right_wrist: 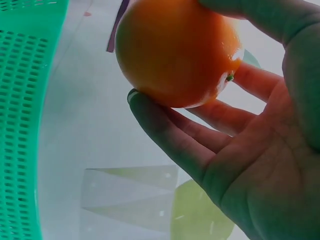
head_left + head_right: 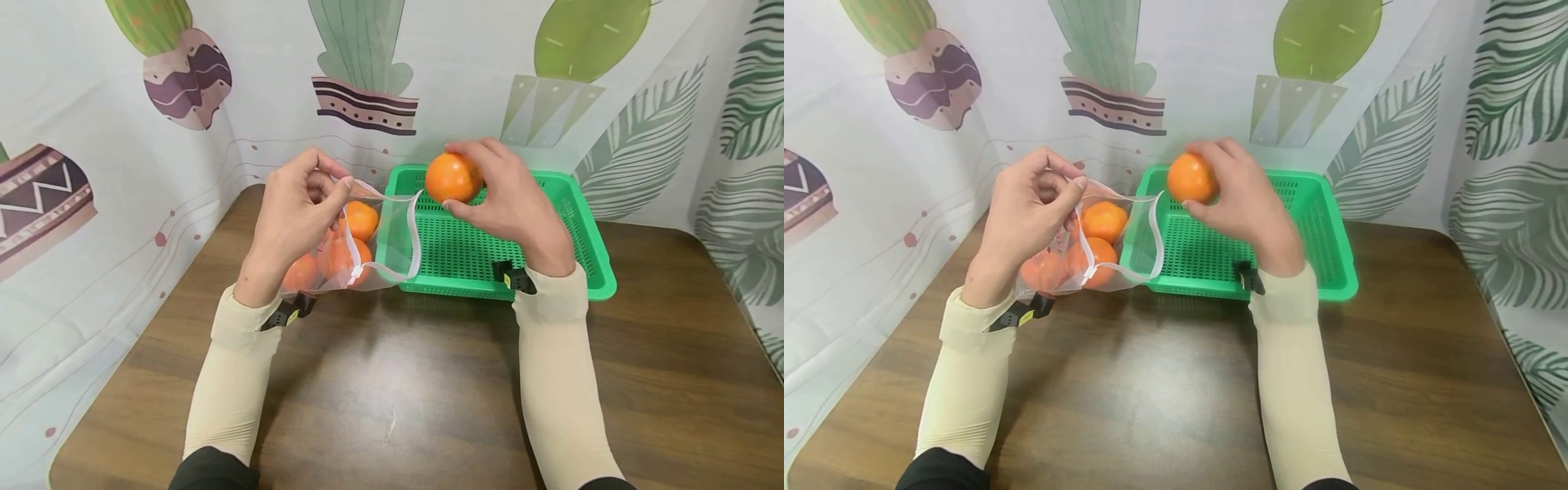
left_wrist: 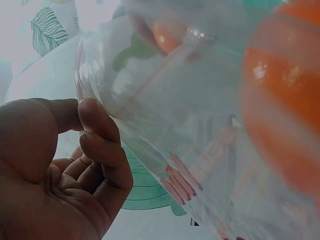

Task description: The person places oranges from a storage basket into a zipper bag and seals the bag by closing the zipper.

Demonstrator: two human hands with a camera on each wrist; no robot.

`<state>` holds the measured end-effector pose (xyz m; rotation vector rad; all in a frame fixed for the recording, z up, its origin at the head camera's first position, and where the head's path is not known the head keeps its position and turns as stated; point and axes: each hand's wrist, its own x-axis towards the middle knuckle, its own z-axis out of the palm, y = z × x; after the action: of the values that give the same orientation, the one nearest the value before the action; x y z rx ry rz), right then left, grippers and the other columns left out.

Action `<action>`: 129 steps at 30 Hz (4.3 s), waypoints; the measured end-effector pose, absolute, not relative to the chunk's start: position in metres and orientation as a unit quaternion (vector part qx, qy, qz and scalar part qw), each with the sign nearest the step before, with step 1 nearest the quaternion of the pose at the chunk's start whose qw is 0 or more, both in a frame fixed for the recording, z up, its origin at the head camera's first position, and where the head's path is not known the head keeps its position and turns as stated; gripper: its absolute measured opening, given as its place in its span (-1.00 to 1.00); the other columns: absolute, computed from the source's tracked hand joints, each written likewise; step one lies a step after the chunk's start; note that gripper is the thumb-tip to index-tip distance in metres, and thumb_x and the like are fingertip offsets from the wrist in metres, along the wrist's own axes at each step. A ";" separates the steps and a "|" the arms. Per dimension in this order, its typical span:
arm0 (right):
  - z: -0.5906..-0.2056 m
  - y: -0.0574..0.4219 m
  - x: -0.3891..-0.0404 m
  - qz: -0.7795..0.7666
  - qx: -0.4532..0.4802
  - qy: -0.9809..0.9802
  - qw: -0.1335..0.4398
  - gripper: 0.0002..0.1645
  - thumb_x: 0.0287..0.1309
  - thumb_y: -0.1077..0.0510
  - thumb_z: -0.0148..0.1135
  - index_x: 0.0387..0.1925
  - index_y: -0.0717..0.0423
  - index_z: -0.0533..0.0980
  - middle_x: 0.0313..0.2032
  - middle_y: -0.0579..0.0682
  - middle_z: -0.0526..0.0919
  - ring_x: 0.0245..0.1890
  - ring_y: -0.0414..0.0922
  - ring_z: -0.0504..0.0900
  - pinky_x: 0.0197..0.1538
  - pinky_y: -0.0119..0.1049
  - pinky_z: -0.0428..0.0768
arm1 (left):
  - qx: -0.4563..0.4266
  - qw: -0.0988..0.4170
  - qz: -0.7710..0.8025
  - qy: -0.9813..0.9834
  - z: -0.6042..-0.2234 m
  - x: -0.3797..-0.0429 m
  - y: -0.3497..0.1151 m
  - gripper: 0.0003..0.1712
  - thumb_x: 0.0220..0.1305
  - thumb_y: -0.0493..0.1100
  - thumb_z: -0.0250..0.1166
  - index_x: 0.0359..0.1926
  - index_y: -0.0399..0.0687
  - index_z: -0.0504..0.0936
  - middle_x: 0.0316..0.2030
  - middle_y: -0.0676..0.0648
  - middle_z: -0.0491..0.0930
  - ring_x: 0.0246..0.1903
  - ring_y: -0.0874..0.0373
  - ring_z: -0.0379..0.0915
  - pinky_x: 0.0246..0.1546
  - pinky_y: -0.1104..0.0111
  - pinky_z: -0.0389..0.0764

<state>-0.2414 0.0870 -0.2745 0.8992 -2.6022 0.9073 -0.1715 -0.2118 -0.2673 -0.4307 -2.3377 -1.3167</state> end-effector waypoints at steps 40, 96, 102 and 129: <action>-0.251 0.068 -0.187 0.298 0.414 -0.850 0.133 -0.19 0.05 0.10 0.65 0.35 0.03 0.54 0.20 0.03 0.59 0.15 -0.02 0.57 0.17 0.00 0.65 | -0.149 0.216 -0.459 -0.849 -0.270 -0.173 -0.214 -0.90 0.46 -0.23 0.34 -0.09 -0.17 0.64 -0.62 -0.06 0.62 -0.74 0.03 0.50 -0.76 0.44 0.33; -0.273 0.020 -0.177 0.242 0.496 -0.825 0.118 -0.26 0.04 0.09 0.65 0.26 0.06 0.56 0.09 0.04 0.48 -0.15 -0.08 0.63 -0.05 -0.25 0.67 | -0.163 0.213 -0.461 -0.846 -0.266 -0.171 -0.213 -0.89 0.46 -0.21 0.34 -0.10 -0.16 0.64 -0.65 -0.03 0.61 -0.76 0.05 0.49 -0.73 0.43 0.41; -0.276 0.019 -0.179 0.246 0.497 -0.825 0.109 -0.33 0.05 0.05 0.64 0.20 0.05 0.59 0.06 0.02 0.49 -0.17 -0.12 0.62 -0.05 -0.29 0.65 | -0.166 0.215 -0.457 -0.847 -0.266 -0.170 -0.213 -0.88 0.47 -0.19 0.35 -0.10 -0.15 0.64 -0.65 -0.03 0.61 -0.76 0.08 0.49 -0.71 0.43 0.42; -0.280 0.016 -0.190 0.256 0.475 -0.833 0.123 -0.52 0.17 0.22 0.54 0.11 0.20 0.61 0.00 0.08 0.52 -0.15 -0.05 0.58 -0.09 -0.24 0.61 | -0.164 0.211 -0.455 -0.850 -0.266 -0.170 -0.212 -0.91 0.46 -0.22 0.32 -0.11 -0.15 0.65 -0.65 -0.01 0.61 -0.74 0.08 0.49 -0.72 0.43 0.37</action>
<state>-0.1897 0.0158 -0.2804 1.3861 -2.4300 0.7456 -0.1701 -0.2122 -0.2660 -0.4553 -2.3609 -1.2633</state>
